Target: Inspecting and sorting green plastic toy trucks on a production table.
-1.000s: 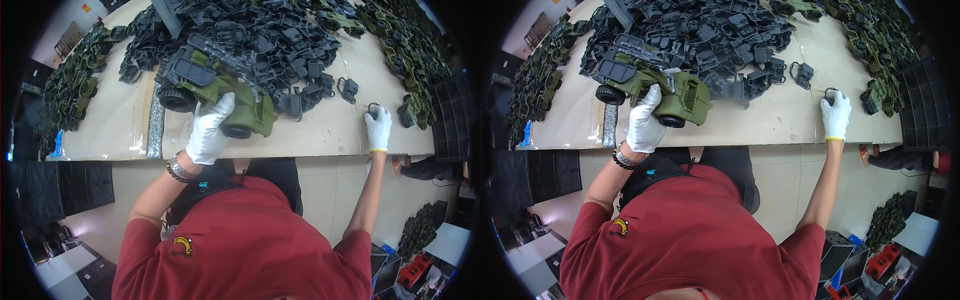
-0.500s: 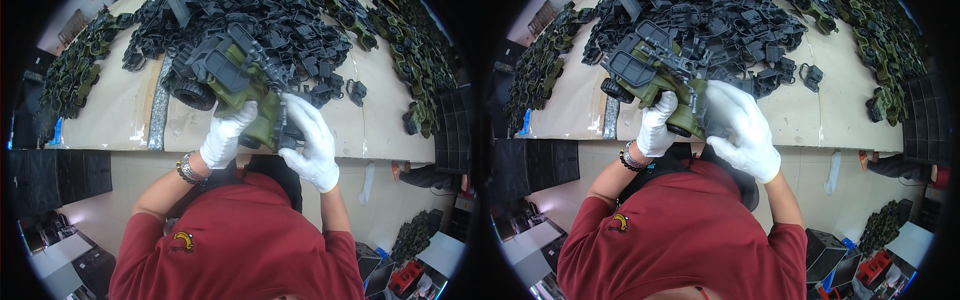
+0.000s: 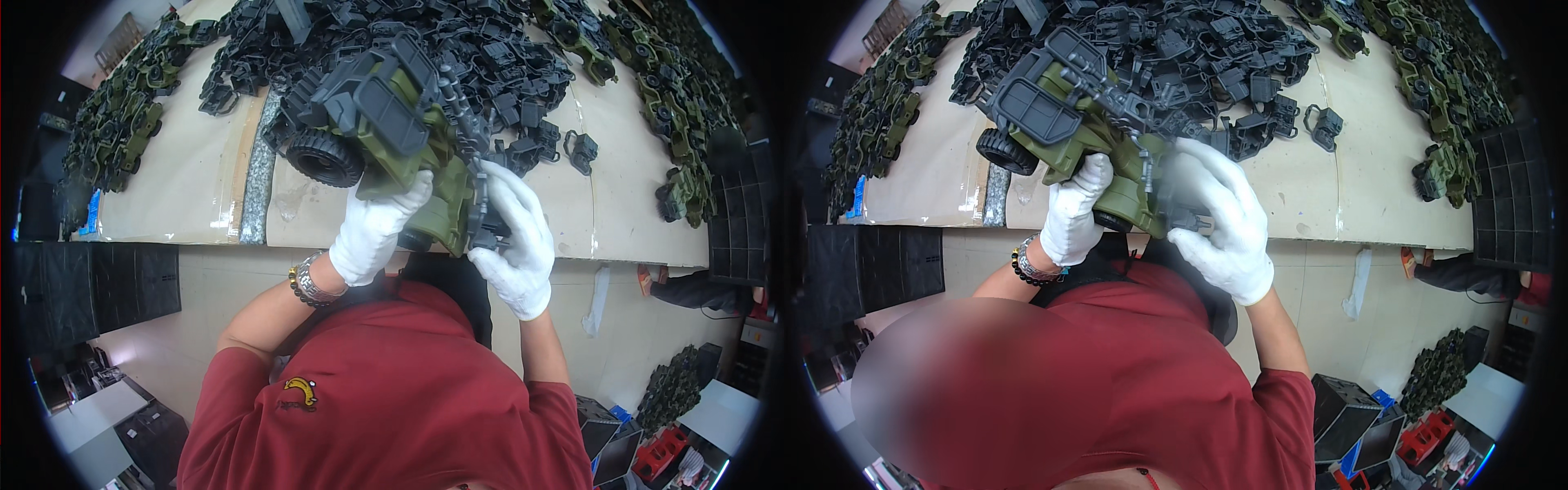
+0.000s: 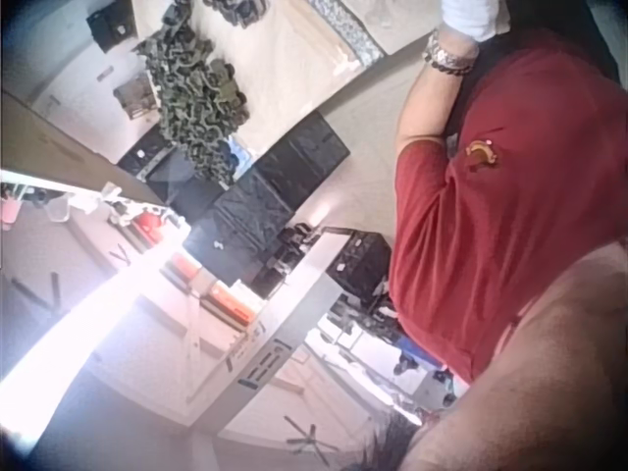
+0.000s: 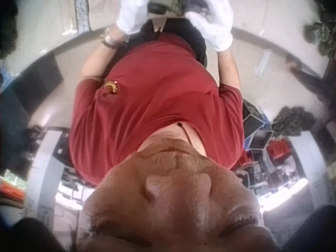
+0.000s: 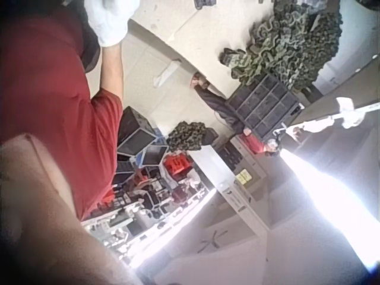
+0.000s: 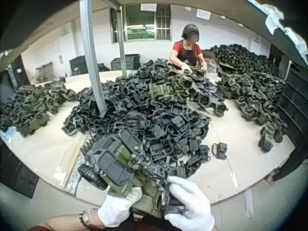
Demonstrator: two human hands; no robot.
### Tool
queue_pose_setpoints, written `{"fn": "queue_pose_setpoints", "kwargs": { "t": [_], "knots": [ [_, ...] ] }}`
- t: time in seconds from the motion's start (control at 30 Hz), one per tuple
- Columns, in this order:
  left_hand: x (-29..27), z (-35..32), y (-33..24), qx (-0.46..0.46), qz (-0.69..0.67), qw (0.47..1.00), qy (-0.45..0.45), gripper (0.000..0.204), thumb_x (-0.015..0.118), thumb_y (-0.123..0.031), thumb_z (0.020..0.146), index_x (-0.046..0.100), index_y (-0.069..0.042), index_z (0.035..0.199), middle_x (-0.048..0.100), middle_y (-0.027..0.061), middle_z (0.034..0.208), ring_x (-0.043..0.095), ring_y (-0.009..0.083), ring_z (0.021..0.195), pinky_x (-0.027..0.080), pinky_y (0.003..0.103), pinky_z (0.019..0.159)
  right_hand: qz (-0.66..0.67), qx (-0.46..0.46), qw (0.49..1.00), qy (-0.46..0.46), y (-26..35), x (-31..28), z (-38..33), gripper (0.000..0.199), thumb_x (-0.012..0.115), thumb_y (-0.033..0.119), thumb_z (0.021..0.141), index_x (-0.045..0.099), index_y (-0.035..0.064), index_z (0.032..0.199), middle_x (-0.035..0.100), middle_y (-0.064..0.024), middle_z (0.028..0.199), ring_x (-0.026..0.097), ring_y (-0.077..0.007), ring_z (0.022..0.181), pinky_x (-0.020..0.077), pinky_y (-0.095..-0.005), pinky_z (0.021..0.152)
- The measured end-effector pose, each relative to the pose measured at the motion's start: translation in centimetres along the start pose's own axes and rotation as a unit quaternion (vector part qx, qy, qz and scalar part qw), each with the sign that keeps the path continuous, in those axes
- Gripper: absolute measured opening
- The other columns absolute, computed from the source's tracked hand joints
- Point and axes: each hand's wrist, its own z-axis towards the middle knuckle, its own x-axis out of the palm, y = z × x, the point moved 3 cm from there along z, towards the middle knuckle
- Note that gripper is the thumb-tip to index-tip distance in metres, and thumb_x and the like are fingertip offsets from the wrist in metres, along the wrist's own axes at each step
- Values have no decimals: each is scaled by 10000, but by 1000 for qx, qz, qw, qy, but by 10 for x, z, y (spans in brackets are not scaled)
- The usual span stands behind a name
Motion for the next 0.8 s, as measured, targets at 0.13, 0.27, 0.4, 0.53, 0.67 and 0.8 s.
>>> {"fn": "queue_pose_setpoints", "kwargs": {
  "t": [0.13, 0.27, 0.4, 0.53, 0.67, 0.8],
  "knots": [
    [2, 3, -12, 117, 181, 976, 25, 352, 667, 26, 860, 712, -107, 1183, 689, 97, 1109, 674, 286, 986, 549, 361, 852, -32, 16, 999, 21, 0, 0, 2, 711, 737, 448, 860, 560, -7, 1377, 520, -272, 1404, 558, -395, 1262, 462, -448, 1033],
    [4, 9, -11, 236, 288, 928, 15, 372, 660, 22, 830, 714, -98, 1178, 694, 101, 1107, 680, 291, 979, 545, 395, 861, -16, 30, 999, 20, -4, 1, 6, 664, 738, 400, 872, 563, 7, 1378, 507, -273, 1416, 552, -402, 1268, 459, -449, 1035],
    [-9, -1, -34, 278, 378, 882, 48, 388, 644, -55, 788, 702, -79, 1171, 700, 117, 1118, 679, 299, 1023, 525, 441, 916, -62, 13, 995, 82, 6, 12, 14, 592, 745, 171, 778, 561, -4, 1313, 495, -280, 1412, 536, -472, 1223, 456, -484, 1022],
    [5, 9, -27, 101, 81, 986, 103, 596, 594, -199, 942, 412, -18, 1479, 533, 207, 1401, 483, 364, 1349, 334, 435, 1174, -169, 34, 976, 135, 2, 0, -3, 601, 722, 152, 817, 554, -83, 1344, 444, -334, 1439, 461, -508, 1313, 370, -490, 1110],
    [17, 17, -22, 18, -141, 990, 10, 668, 774, -102, 860, 445, -31, 1437, 524, 120, 1428, 511, 209, 1303, 400, 361, 1127, -158, 35, 973, 162, 3, -2, 3, 692, 645, 187, 859, 429, -100, 1450, 434, -342, 1439, 473, -500, 1277, 384, -468, 1080],
    [6, 10, -26, 43, -121, 991, -31, 654, 769, -81, 848, 454, -36, 1420, 541, 116, 1399, 534, 198, 1273, 426, 352, 1100, -141, 1, 972, 186, 3, 5, 10, 730, 650, 130, 801, 424, -81, 1463, 436, -340, 1424, 478, -498, 1275, 386, -469, 1078]
  ]
}}
